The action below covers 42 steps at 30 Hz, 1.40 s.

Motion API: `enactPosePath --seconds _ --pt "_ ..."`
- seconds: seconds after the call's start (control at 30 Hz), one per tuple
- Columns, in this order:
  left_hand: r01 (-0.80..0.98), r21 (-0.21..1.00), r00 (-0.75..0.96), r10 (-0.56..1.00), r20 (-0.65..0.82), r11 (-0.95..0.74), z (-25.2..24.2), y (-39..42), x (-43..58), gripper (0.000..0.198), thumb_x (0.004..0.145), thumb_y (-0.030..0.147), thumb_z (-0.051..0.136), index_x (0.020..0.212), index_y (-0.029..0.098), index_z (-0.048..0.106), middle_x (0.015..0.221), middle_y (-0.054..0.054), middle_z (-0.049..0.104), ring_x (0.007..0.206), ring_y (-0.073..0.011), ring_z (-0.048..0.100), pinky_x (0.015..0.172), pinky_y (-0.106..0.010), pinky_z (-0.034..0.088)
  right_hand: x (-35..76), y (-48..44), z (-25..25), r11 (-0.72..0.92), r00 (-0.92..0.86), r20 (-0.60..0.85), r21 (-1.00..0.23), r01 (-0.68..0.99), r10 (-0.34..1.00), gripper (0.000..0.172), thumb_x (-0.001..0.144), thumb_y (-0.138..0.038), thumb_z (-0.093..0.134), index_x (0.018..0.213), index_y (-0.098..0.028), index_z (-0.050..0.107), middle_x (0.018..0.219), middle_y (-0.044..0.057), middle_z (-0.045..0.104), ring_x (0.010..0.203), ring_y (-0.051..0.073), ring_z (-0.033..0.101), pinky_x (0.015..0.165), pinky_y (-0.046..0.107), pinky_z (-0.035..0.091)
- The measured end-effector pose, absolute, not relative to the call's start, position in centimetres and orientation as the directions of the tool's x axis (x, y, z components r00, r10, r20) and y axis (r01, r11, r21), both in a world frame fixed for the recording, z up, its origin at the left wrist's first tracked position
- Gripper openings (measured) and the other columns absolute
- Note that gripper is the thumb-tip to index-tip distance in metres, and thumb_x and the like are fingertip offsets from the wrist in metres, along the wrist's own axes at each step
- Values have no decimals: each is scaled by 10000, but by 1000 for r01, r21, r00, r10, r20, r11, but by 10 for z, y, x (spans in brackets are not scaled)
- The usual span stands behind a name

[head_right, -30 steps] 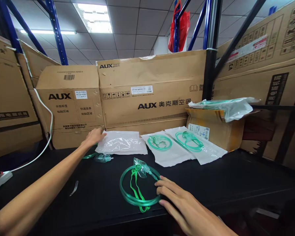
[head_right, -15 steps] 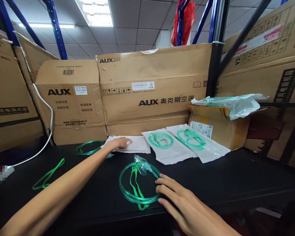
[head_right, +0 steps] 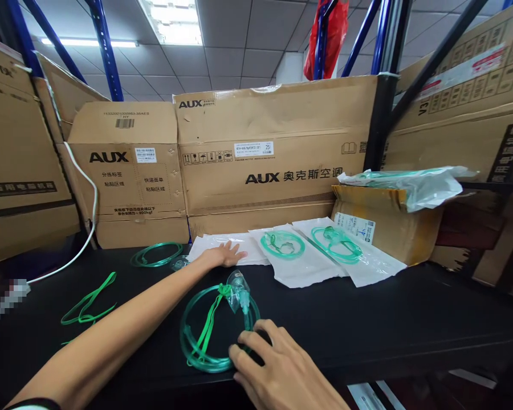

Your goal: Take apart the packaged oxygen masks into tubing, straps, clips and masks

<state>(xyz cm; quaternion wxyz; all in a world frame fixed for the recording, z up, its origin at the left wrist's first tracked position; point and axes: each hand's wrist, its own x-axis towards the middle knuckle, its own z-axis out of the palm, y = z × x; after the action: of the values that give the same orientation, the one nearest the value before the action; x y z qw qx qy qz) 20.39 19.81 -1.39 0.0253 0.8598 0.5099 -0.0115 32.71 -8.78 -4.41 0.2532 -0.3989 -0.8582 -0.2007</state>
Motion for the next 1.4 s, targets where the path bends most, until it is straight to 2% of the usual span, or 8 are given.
enactPosePath --seconds 0.3,0.47,0.63,0.8,0.93,1.07,1.23,1.4 --pt "905 -4 426 904 18 -426 8 188 188 380 999 350 654 1333 176 601 1356 -117 614 1151 -278 649 957 -500 564 301 -73 -60 653 -586 656 182 735 476 187 980 -204 638 1162 -240 663 1085 14 798 889 254 760 701 393 674" --pt "850 25 512 837 192 -526 36 166 182 370 998 347 657 1321 174 609 1350 -115 620 1149 -275 651 959 -499 563 292 -74 -57 644 -576 699 214 734 424 198 1022 -145 520 1135 -188 677 1048 62 801 820 246 777 664 392 687" --pt "783 54 556 735 388 -620 62 96 148 329 1090 396 449 1165 160 666 1223 -102 689 1146 -260 646 1011 -459 495 302 -78 -37 669 -568 661 131 731 491 294 980 -91 545 1231 -180 671 1200 110 760 1009 291 742 802 443 673" --pt "772 208 506 778 373 -601 28 -5 100 441 1059 548 420 878 234 670 902 -27 721 850 -241 684 806 -390 498 322 -70 -9 680 -554 575 -5 734 602 477 962 -29 538 1388 -234 605 1354 113 680 1225 275 653 979 461 614" --pt "821 219 469 842 268 -527 -20 -43 100 343 1016 515 517 914 230 678 937 -55 727 946 -319 693 870 -488 503 328 -40 4 681 -554 474 -142 719 684 492 1029 -226 564 1511 -304 509 1561 95 527 1439 257 497 1170 470 464" --pt "799 116 518 772 368 -591 -46 -40 118 231 992 416 570 1005 213 678 976 -84 728 922 -330 716 830 -517 561 327 -16 10 670 -582 355 -215 711 732 533 1046 -327 551 1565 -306 433 1632 61 446 1504 229 409 1234 444 368" --pt "634 -22 683 548 483 -773 -50 -33 94 154 966 224 569 1084 242 666 978 -57 731 876 -292 733 724 -448 626 331 -36 5 597 -492 444 -130 791 749 418 1052 -338 550 1464 -272 562 1423 91 632 1325 227 614 1113 413 520" --pt "569 103 698 546 462 -816 -41 -37 57 226 1006 247 564 1215 315 612 1137 -22 726 1049 -231 733 1093 -534 528 330 -85 -2 591 -512 580 64 804 634 392 1022 -316 588 1404 -234 607 1288 130 680 1152 264 704 922 397 639"
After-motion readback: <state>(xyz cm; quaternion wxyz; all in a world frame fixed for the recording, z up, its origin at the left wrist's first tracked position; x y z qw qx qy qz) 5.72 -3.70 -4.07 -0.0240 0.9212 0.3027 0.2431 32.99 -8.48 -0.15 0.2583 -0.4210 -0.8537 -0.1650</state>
